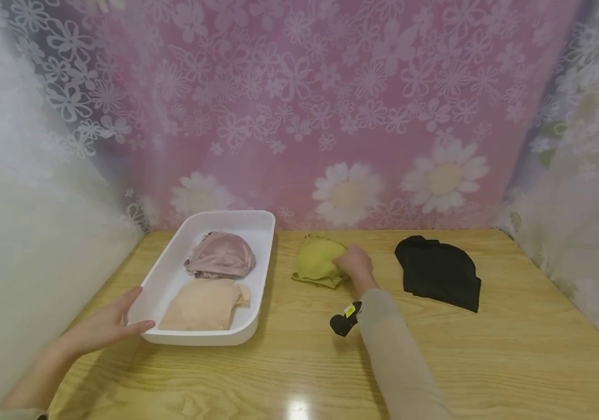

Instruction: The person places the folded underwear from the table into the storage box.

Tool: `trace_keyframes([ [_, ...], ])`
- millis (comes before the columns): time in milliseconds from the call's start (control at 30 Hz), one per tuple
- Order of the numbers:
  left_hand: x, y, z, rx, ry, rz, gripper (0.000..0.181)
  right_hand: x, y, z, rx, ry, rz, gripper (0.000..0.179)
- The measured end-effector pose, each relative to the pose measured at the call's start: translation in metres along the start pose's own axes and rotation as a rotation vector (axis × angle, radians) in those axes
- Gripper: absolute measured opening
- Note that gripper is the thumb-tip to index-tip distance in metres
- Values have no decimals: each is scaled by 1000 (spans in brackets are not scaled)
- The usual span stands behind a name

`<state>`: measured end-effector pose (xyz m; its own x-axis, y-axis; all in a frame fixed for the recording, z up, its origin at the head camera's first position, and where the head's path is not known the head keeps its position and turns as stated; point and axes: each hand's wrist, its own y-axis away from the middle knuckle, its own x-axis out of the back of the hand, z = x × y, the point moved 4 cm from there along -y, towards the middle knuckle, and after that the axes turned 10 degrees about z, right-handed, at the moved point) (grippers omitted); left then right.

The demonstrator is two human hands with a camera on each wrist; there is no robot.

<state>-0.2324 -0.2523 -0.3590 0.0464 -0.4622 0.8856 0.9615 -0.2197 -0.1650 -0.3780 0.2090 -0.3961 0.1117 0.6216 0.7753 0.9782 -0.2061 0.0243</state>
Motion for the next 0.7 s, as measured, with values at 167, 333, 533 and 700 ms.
trace_keyframes([
  [167,0,2,-1,10,7,-4,96,1,0,-1,18,-31,65,45],
  [333,0,2,-1,12,8,-10,96,12,4,-3,-73,-265,112,45],
  [533,0,1,-2,4,-7,-10,96,37,6,-25,-42,-510,132,43],
  [700,0,0,0,4,9,-10,97,59,5,-57,17,-620,115,44],
])
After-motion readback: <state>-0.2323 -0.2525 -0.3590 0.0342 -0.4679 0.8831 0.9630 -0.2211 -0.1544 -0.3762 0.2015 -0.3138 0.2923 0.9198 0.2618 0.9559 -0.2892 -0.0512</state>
